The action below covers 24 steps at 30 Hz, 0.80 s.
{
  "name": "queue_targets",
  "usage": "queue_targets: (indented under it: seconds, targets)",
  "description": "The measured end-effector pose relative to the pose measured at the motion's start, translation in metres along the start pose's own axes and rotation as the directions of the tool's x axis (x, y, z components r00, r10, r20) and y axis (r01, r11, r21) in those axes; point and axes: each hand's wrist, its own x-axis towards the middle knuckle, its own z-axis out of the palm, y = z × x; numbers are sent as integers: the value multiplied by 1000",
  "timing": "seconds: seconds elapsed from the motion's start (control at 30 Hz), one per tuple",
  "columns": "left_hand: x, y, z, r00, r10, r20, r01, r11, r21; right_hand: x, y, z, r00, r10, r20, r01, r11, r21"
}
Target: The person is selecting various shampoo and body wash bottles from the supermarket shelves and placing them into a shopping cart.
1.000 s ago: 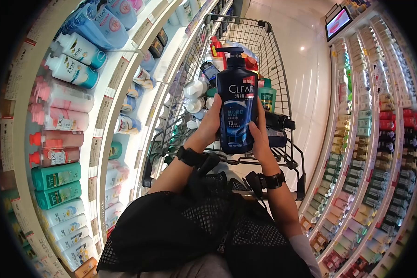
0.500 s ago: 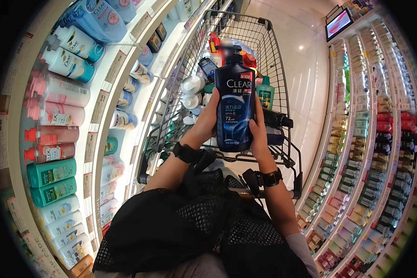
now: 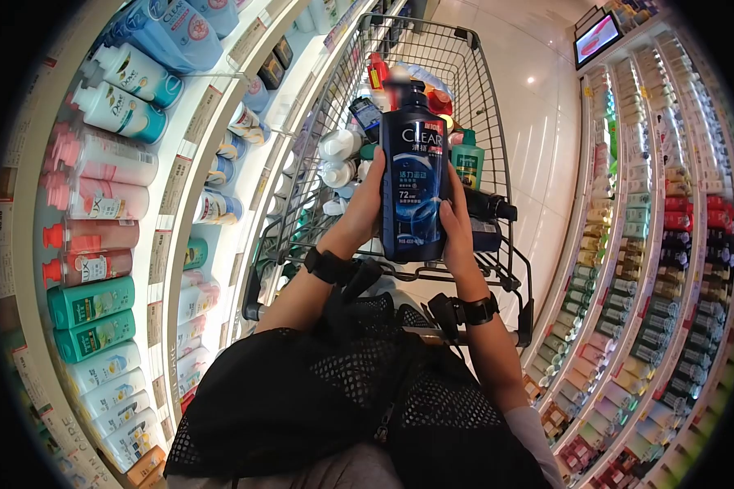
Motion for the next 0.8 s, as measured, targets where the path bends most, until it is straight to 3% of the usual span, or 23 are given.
queue_targets:
  seconds: [0.13,0.2,0.23,0.3,0.33,0.4,0.43,0.5,0.53,0.6,0.67,0.73,0.8]
  targets:
    - [-1,-1,-4,998,-27,53,31,997,-70,0,5,-2,999,38,0,-38,997,67]
    - [-3,0,-6,991,-51,126,58,997,-55,0,9,-2,1000,11,29,-19,952,305]
    - [-3,1,-5,990,-51,130,59,997,-53,-1,7,-3,1000,7,26,-15,952,305]
    - [-6,0,-2,993,-9,120,-8,991,137,-4,4,-4,978,193,77,-206,850,486]
    - [-2,-2,1,993,-7,121,-10,991,136,-2,5,-6,978,192,78,-205,851,484]
    - [7,-11,3,918,361,166,-396,865,309,3,7,-8,916,400,-39,-400,917,19]
    - [7,-14,0,918,362,165,-396,865,309,0,6,-1,948,317,-28,-316,947,52]
    - [7,-21,-4,903,402,152,-381,588,714,-4,12,-3,944,330,-5,-330,944,18]
    - [6,-21,-5,903,399,155,-383,588,712,-6,17,-5,939,343,16,-343,939,-17]
    - [2,-16,-5,940,338,42,-252,608,753,-7,20,-10,938,347,14,-348,937,45]
    - [0,-2,-1,961,277,-17,-185,685,704,-8,17,-15,893,428,139,-441,773,455]
    - [-4,10,3,987,161,13,-142,828,543,-7,17,-14,904,390,177,-421,731,538]
    - [-12,9,10,991,135,12,-121,839,531,-5,10,-14,920,340,194,-382,672,634]
